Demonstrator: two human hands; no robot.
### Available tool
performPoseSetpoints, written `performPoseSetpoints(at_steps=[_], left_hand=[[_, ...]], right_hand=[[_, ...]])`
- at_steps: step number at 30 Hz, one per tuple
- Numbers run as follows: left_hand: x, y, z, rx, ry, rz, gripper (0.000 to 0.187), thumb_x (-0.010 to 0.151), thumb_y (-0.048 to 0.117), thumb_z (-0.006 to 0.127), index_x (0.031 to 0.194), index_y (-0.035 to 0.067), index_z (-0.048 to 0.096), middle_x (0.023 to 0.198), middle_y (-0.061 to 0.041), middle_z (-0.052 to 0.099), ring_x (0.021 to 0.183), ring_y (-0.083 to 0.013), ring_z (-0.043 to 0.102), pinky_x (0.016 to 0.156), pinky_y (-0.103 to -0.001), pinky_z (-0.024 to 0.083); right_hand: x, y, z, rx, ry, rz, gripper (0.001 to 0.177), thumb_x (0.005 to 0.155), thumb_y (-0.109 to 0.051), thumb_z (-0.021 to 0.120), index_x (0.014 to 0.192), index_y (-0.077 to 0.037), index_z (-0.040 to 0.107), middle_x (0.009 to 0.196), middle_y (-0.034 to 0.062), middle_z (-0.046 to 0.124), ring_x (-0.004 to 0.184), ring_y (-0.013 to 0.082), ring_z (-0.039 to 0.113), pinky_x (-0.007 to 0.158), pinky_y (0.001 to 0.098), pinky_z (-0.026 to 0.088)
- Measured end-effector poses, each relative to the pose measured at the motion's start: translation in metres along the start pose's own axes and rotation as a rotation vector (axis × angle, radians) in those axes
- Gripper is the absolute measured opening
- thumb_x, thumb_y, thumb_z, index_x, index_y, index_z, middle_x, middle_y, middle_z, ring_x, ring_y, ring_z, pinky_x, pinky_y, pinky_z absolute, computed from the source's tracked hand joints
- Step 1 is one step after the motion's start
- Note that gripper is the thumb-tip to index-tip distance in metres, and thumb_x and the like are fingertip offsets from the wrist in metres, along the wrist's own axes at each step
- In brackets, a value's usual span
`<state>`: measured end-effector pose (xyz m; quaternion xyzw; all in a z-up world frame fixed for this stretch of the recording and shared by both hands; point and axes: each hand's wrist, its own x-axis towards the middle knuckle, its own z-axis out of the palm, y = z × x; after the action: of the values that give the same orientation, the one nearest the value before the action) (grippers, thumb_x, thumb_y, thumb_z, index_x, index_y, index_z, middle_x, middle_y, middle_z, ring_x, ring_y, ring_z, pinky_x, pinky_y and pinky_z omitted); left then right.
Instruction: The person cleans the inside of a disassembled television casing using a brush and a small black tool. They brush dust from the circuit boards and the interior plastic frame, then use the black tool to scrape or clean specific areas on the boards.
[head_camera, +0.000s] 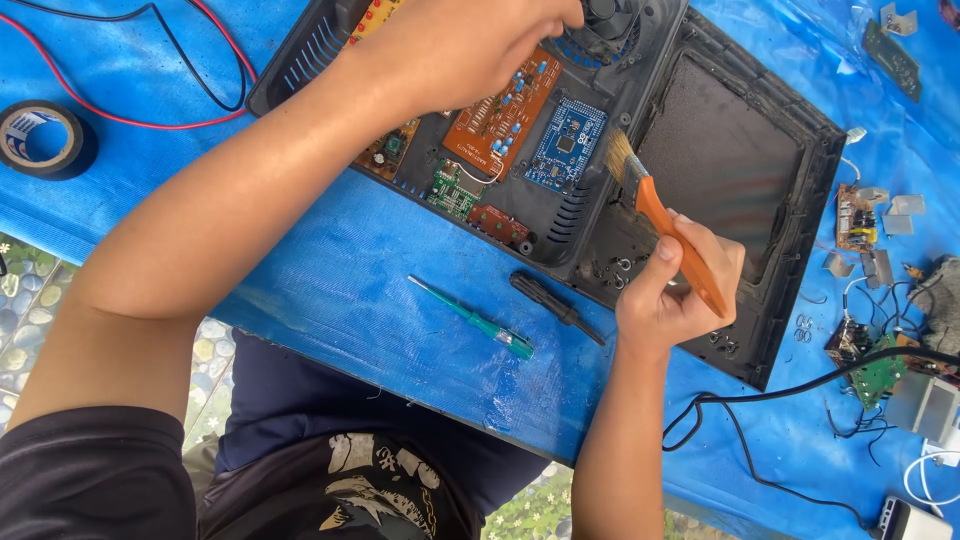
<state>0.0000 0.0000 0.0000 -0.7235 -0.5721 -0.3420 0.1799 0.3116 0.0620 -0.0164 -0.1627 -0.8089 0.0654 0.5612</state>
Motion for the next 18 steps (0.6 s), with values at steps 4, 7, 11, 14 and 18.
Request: performPoseSetpoints(at_steps=[4,7,11,14,18], left_hand=[[0.006,0.017,-0.013,0.045,-0.054,0.003,0.014,0.105,0.001,0.062,0.116,0.005,0.069,0.105,-0.013,0.068,0.085,-0.0329,0.065,0.061,-0.045,0.046],[0.011,0.026,-0.022,0.065,-0.075,0.003,0.015,0.105,0.001,0.063,0.118,0.005,0.071,0.106,-0.014,0.069,0.086,-0.0335,0.065,0.059,-0.045,0.047],[0.016,0.034,-0.025,-0.002,-0.097,-0.048,0.023,0.101,0.001,0.058,0.118,0.004,0.073,0.104,-0.016,0.072,0.086,-0.0377,0.068,0.058,-0.049,0.049],[0.016,0.034,-0.014,0.021,-0.112,-0.029,0.026,0.088,-0.004,0.061,0.108,0.006,0.075,0.089,-0.013,0.071,0.084,-0.0381,0.068,0.055,-0.050,0.047],[0.009,0.040,0.013,0.276,-0.286,0.010,0.015,0.098,0.015,0.068,0.110,0.020,0.076,0.085,-0.001,0.074,0.101,-0.0299,0.063,0.092,-0.053,0.036]], right_hand=[[0.006,-0.007,0.002,-0.011,-0.055,-0.033,0.025,0.111,-0.019,0.059,0.110,0.004,0.069,0.102,0.0182,0.073,0.085,0.0290,0.060,0.072,0.0369,0.050],[0.009,-0.012,0.004,0.004,-0.141,0.031,0.020,0.112,-0.018,0.061,0.115,-0.001,0.070,0.104,0.0148,0.074,0.092,0.0269,0.061,0.082,0.0373,0.049],[0.010,-0.013,0.007,-0.004,-0.267,0.095,0.016,0.112,-0.015,0.061,0.114,-0.004,0.072,0.104,0.0087,0.072,0.095,0.0252,0.058,0.081,0.0374,0.050],[0.009,-0.012,0.007,0.012,-0.295,0.104,0.016,0.113,-0.015,0.060,0.113,-0.003,0.071,0.104,0.0085,0.070,0.093,0.0248,0.058,0.080,0.0371,0.049],[0.010,-0.016,0.006,0.004,-0.257,0.079,0.018,0.112,-0.016,0.060,0.111,-0.002,0.071,0.101,0.0106,0.071,0.091,0.0261,0.059,0.078,0.0375,0.050]])
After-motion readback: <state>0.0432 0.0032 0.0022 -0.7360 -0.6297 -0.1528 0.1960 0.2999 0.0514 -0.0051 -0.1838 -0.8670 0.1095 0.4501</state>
